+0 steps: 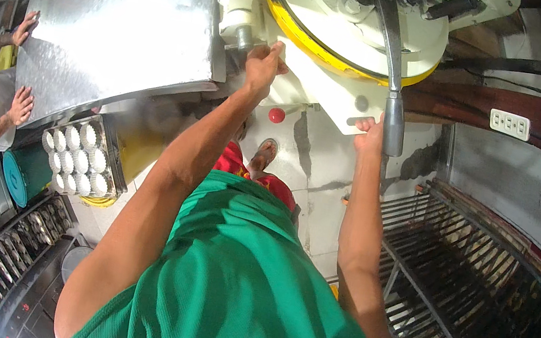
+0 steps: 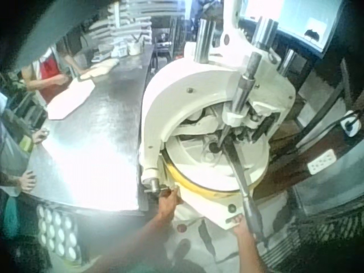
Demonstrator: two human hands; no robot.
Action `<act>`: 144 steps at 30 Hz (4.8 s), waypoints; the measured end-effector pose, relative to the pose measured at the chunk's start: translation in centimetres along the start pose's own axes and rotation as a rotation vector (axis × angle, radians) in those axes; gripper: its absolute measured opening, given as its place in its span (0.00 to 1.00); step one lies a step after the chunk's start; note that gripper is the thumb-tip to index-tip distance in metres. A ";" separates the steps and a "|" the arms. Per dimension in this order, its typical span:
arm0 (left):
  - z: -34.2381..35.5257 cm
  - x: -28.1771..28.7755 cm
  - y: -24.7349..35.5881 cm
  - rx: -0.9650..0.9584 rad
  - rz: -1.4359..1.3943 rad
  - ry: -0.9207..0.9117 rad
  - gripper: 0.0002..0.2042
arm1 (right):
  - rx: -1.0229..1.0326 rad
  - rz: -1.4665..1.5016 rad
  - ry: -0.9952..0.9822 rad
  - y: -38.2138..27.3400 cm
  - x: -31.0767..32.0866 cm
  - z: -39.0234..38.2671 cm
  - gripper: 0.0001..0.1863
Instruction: The person uses a dough dividing machine to portion dough, then places the portions onto a board and rolls them by hand into small buns before placing them into a tray of molds.
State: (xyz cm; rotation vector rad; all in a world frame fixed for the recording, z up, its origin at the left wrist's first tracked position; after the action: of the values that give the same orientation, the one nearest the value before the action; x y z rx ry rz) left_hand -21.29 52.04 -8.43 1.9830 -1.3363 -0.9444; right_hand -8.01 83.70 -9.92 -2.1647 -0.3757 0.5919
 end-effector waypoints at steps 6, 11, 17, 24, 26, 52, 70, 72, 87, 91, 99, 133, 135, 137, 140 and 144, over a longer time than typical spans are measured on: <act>-1.1 -0.5 1.0 0.035 0.130 -0.050 0.22 | 0.132 0.005 -0.276 0.3 3.4 3.2 0.17; -4.5 5.6 -1.5 -0.006 0.090 -0.086 0.11 | 0.516 -0.480 -0.071 -11.0 4.6 2.3 0.22; -15.9 -0.1 26.0 -1.143 0.357 -0.053 0.13 | 1.443 -0.388 -0.498 -40.1 -18.3 -16.9 0.16; -15.4 -9.0 38.3 -1.484 0.644 -0.053 0.20 | 1.514 -0.525 -0.886 -52.2 -55.1 -23.1 0.35; -15.0 -9.2 37.8 -1.506 0.612 -0.074 0.21 | 1.387 -0.604 -0.918 -53.6 -61.9 -21.4 0.43; -37.4 -23.7 41.6 -1.685 0.133 -0.457 0.18 | 1.707 -0.280 -0.513 -69.7 -11.2 -44.2 0.50; -23.6 -19.8 3.2 -1.455 1.245 -0.779 0.17 | 0.700 -1.852 -0.221 -43.0 9.6 -45.7 0.43; -22.8 -21.4 2.6 -1.559 1.059 -0.734 0.13 | 0.244 -1.921 -0.036 -42.3 12.4 -44.6 0.22; -19.9 -28.4 -1.8 -1.237 1.153 -0.664 0.14 | 0.114 -1.668 -0.311 -23.6 12.3 -29.8 0.18; -21.9 -28.8 1.4 -1.510 1.051 -0.536 0.07 | 0.485 -1.054 -0.210 -17.6 18.7 -25.6 0.14; -20.1 -18.6 2.8 -1.205 0.824 -0.666 0.16 | 0.628 -1.168 -0.240 -18.4 17.4 -26.6 0.12; 0.5 18.1 -16.8 0.357 1.702 -0.279 0.19 | 0.267 -1.511 -0.371 -16.3 17.0 -21.2 0.20; 0.7 17.7 -16.9 0.190 1.800 -0.361 0.21 | 0.248 -1.507 -0.364 -16.4 16.8 -21.4 0.20; 1.1 17.5 -17.1 0.065 1.832 -0.368 0.22 | 0.249 -1.507 -0.363 -16.8 16.4 -21.2 0.20; 1.3 17.6 -17.3 0.050 1.800 -0.307 0.23 | 0.250 -1.503 -0.369 -16.9 15.7 -20.9 0.20; 0.6 17.0 -15.6 0.009 1.805 -0.292 0.23 | 0.241 -1.496 -0.351 -17.1 15.9 -21.1 0.20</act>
State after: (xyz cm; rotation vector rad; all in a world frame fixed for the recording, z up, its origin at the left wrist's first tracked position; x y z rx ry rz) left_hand -9.05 41.49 -24.84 0.0472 -2.3481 -0.2210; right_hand 15.58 87.45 10.47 -1.0302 -1.7444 0.0907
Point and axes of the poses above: each hand's wrist, its own z-axis towards the middle knuckle, its own x-axis out of the back of the hand, y = z × x, the point moved 7 cm from there along z, towards the middle knuckle, and after that the axes turned 12 degrees about x, right-handed, at the moved point
